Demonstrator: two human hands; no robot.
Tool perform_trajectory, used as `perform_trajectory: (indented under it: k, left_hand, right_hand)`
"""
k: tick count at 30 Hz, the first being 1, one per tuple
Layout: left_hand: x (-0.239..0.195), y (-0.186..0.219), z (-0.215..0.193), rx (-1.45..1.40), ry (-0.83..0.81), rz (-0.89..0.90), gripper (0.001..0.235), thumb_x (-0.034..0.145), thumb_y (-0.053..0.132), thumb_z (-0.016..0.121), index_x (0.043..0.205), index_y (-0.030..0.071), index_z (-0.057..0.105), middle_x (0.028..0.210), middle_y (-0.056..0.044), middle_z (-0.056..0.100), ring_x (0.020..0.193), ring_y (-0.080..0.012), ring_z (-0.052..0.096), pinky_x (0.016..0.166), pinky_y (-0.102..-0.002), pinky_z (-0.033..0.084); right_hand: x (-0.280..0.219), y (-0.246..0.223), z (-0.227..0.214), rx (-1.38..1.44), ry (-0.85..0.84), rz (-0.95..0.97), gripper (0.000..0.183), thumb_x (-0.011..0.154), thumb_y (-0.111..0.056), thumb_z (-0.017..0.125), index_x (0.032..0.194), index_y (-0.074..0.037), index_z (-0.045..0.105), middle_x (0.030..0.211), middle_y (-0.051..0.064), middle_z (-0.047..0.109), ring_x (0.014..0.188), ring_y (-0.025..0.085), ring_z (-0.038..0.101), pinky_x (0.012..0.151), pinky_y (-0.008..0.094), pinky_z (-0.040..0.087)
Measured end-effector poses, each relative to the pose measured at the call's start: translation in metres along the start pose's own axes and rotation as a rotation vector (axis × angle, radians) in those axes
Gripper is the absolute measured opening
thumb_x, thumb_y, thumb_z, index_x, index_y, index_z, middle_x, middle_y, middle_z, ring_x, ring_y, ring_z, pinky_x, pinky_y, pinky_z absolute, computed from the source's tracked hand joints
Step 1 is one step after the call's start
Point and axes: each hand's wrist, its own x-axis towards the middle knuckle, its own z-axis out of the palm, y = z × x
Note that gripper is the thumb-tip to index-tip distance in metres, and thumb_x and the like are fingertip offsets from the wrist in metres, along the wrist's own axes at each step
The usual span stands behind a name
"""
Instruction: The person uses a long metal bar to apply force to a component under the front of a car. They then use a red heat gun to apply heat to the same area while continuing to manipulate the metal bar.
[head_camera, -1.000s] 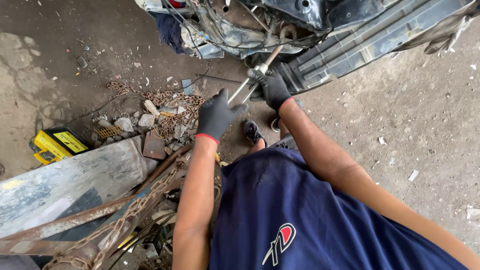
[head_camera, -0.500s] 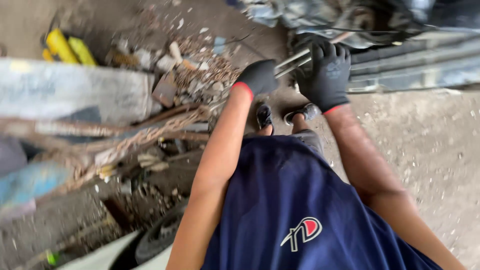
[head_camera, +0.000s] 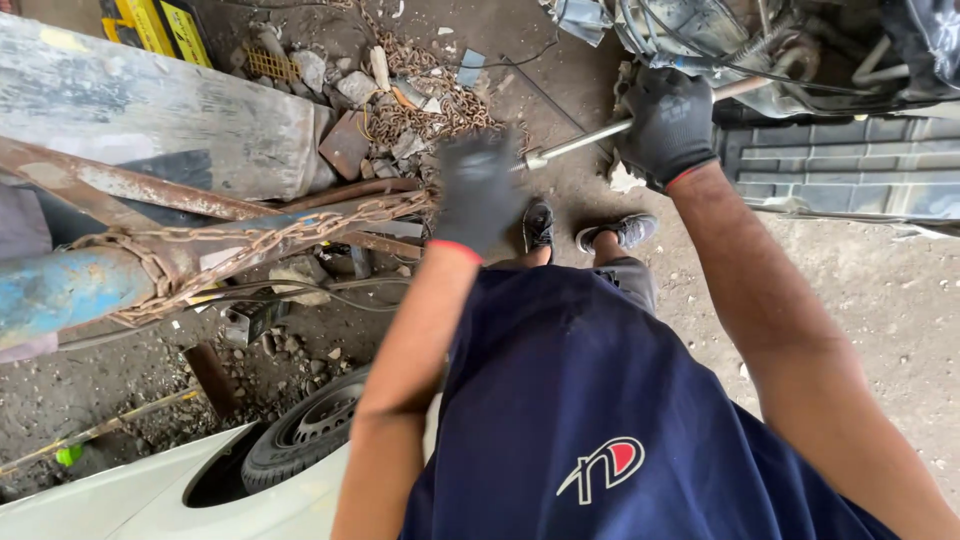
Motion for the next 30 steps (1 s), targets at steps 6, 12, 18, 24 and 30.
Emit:
perform_trajectory:
  k: [6, 12, 18, 24, 30]
  left_hand:
    - [-0.003, -0.051, -0.069, 0.010, -0.581, -0.319, 0.050, 0.087, 0.054, 0.076, 0.107, 0.009, 0.068, 0.087, -0.013, 0.073, 0.085, -0.0332, 0.071, 0.079, -0.048, 0.054]
    - [-0.011, -0.057, -0.043, 0.022, -0.273, -0.258, 0.035, 0.074, 0.040, 0.083, 0.084, 0.010, 0.068, 0.074, -0.010, 0.072, 0.070, -0.0324, 0.071, 0.064, -0.046, 0.053]
    - [-0.009, -0.055, -0.048, 0.042, -0.261, -0.297, 0.031, 0.075, 0.035, 0.084, 0.087, 0.011, 0.069, 0.075, -0.011, 0.072, 0.069, -0.0325, 0.070, 0.064, -0.045, 0.053]
    - [-0.011, -0.060, -0.042, 0.083, -0.165, -0.208, 0.035, 0.069, 0.037, 0.085, 0.084, 0.010, 0.068, 0.073, -0.011, 0.072, 0.070, -0.0327, 0.071, 0.064, -0.046, 0.053]
    - [-0.013, -0.062, -0.038, 0.029, -0.173, -0.248, 0.033, 0.073, 0.036, 0.085, 0.084, 0.009, 0.068, 0.073, -0.011, 0.071, 0.070, -0.0331, 0.070, 0.065, -0.046, 0.053]
  right_hand:
    - [0.032, 0.000, -0.030, 0.105, -0.357, -0.033, 0.035, 0.074, -0.045, 0.078, 0.103, -0.024, 0.075, 0.096, 0.007, 0.073, 0.092, 0.029, 0.071, 0.078, 0.046, 0.055]
    - [0.048, -0.003, -0.043, 0.104, -0.760, -0.133, 0.054, 0.067, -0.044, 0.080, 0.119, -0.027, 0.073, 0.103, 0.008, 0.077, 0.094, 0.029, 0.073, 0.083, 0.046, 0.059]
    - [0.014, -0.023, -0.052, -0.170, 0.154, -0.228, 0.075, 0.059, -0.048, 0.079, 0.127, -0.019, 0.066, 0.105, 0.005, 0.076, 0.098, 0.020, 0.074, 0.095, 0.043, 0.059]
    - [0.017, 0.000, -0.014, 0.211, -0.466, -0.081, 0.055, 0.081, -0.021, 0.070, 0.137, -0.021, 0.069, 0.113, 0.013, 0.074, 0.099, 0.029, 0.072, 0.087, 0.042, 0.059]
    - [0.012, 0.001, -0.033, 0.375, -0.344, -0.128, 0.047, 0.071, -0.026, 0.075, 0.117, -0.018, 0.074, 0.102, 0.013, 0.073, 0.098, 0.032, 0.070, 0.084, 0.045, 0.057]
